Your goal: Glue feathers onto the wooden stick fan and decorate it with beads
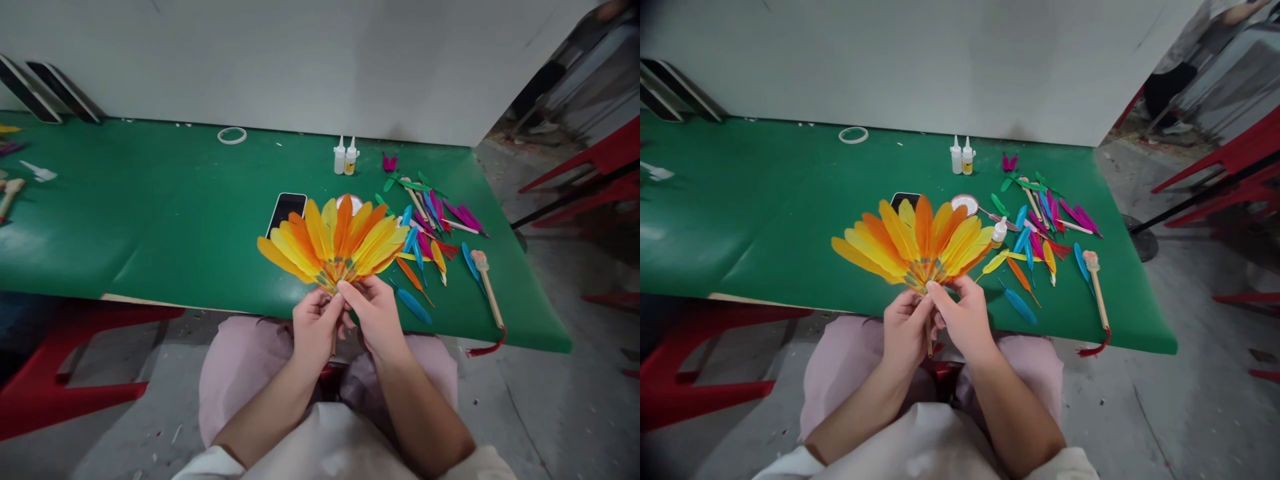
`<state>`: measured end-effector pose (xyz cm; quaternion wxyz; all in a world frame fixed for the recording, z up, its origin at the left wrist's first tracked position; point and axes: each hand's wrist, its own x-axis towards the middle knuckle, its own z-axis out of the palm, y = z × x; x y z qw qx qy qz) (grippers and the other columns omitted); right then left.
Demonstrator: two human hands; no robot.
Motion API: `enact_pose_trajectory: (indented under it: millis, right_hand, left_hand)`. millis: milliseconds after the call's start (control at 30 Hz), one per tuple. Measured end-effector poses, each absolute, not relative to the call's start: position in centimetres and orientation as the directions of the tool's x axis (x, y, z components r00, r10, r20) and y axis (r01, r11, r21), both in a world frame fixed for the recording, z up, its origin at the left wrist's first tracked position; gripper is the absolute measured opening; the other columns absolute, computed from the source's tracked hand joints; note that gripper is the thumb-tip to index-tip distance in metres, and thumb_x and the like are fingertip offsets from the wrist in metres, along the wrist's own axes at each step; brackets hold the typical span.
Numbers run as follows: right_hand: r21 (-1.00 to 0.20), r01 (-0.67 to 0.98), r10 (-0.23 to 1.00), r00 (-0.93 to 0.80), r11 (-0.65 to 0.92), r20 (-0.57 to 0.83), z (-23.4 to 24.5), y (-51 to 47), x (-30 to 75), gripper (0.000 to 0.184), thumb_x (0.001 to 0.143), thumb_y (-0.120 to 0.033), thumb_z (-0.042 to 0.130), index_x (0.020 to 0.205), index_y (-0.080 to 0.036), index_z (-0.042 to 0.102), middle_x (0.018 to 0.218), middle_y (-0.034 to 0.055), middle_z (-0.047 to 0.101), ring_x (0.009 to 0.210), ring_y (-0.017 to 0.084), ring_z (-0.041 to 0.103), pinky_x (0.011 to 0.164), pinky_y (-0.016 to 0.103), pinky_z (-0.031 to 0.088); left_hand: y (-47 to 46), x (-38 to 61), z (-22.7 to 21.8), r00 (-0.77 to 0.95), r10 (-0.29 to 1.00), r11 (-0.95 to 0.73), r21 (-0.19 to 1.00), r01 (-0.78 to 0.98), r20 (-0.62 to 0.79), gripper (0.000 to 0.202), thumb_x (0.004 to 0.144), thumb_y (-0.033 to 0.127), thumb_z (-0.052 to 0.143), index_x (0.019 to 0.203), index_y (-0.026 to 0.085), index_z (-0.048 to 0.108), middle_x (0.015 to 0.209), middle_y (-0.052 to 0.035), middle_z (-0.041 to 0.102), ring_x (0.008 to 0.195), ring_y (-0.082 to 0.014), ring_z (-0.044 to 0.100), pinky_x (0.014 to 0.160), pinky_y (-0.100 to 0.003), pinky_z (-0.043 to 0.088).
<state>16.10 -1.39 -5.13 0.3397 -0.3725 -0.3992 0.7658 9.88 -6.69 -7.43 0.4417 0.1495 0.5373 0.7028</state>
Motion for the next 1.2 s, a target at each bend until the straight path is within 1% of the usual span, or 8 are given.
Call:
enact_pose_trajectory:
  millis: [200,467,600,700,833,933,1100,1200]
  right_hand:
    - [-0.884,-0.204,0.840,-0.457,-0.421,-0.294,-4.9,-1.4,16.1,0.018,0.070,-0.030,0.066,0.075,-0.016,0.056,0.054,-0.0089,0.049,0.032,0.003,0.041,0.027,0.016,0.038]
    - [-0.891,-0.199,0.848,-0.445,-0.408,-0.288,-5.0,-1.4,16.1,0.018,0.070,-0.031,0.066,0.074,-0.016,0.057,0.055,-0.0078,0.050,0.033,0.003,0.040,0.027,0.016,0.037]
    - [-0.898,-0.195,0.855,-0.435,-0.394,-0.281,-5.0,-1.3,16.1,0.018,0.070,-0.030,0.066,0.075,-0.016,0.057,0.064,-0.0052,0.055,0.034,0.001,0.040,0.028,0.015,0.038]
    - [-0.893,-0.204,0.851,-0.442,-0.402,-0.282,-5.0,-1.3,16.1,0.018,0.070,-0.030,0.066,0.074,-0.016,0.056,0.067,-0.0045,0.057,0.034,0.001,0.040,0.028,0.016,0.038]
    - [-0.877,-0.226,0.838,-0.465,-0.425,-0.286,-5.7,-1.3,16.0,0.019,0.071,-0.032,0.066,0.075,-0.016,0.055,0.061,-0.0065,0.053,0.031,0.002,0.039,0.026,0.018,0.039]
    - [-0.873,-0.243,0.836,-0.478,-0.422,-0.271,-6.4,-1.1,15.9,0.022,0.070,-0.035,0.066,0.076,-0.017,0.055,0.054,-0.0089,0.048,0.028,0.004,0.037,0.024,0.020,0.039]
    - [-0.864,-0.262,0.820,-0.515,-0.430,-0.252,-6.7,-0.7,16.0,0.024,0.071,-0.037,0.065,0.079,-0.019,0.053,0.049,-0.0102,0.045,0.028,0.005,0.040,0.025,0.020,0.040]
    - [-0.882,-0.293,0.861,-0.465,-0.368,-0.205,-6.5,-0.5,16.1,0.022,0.073,-0.037,0.063,0.083,-0.020,0.054,0.055,-0.0083,0.050,0.033,0.005,0.044,0.030,0.018,0.040]
  left_hand:
    - [-6.7,9.9,-7.5,-0.561,0.783,-0.039,0.879,-0.476,-0.269,0.027,0.071,0.032,0.066,0.060,0.014,0.049,0.047,0.0044,0.056,0.029,-0.0043,0.044,0.028,-0.013,0.033]
    - [-6.5,9.9,-7.3,-0.552,0.790,-0.040,0.876,-0.481,-0.267,0.027,0.071,0.032,0.066,0.059,0.014,0.049,0.046,0.0042,0.056,0.029,-0.0043,0.043,0.028,-0.013,0.032]
    - [-6.4,9.8,-7.4,-0.547,0.794,-0.043,0.873,-0.486,-0.266,0.027,0.071,0.031,0.066,0.060,0.014,0.049,0.047,0.0045,0.056,0.029,-0.0043,0.043,0.028,-0.014,0.033]
    - [-6.4,9.8,-7.6,-0.541,0.802,-0.044,0.877,-0.478,-0.254,0.026,0.072,0.031,0.065,0.061,0.014,0.049,0.047,0.0044,0.057,0.029,-0.0044,0.044,0.029,-0.014,0.033]
    - [-6.5,9.8,-7.9,-0.535,0.811,-0.047,0.884,-0.466,-0.239,0.025,0.075,0.031,0.063,0.063,0.014,0.050,0.045,0.0048,0.056,0.030,-0.0039,0.043,0.029,-0.013,0.032]
    - [-6.4,9.7,-8.2,-0.535,0.815,-0.057,0.888,-0.456,-0.223,0.023,0.076,0.030,0.063,0.065,0.014,0.052,0.048,0.0050,0.056,0.033,-0.0042,0.045,0.031,-0.013,0.035]
    - [-6.1,9.5,-8.2,-0.517,0.825,-0.051,0.880,-0.473,-0.230,0.021,0.076,0.030,0.063,0.068,0.013,0.053,0.053,0.0046,0.057,0.037,-0.0041,0.048,0.032,-0.013,0.037]
    - [-6.0,9.4,-8.0,-0.519,0.818,-0.052,0.866,-0.497,-0.249,0.020,0.074,0.030,0.064,0.071,0.013,0.055,0.061,0.0032,0.060,0.040,-0.0044,0.051,0.032,-0.013,0.039]
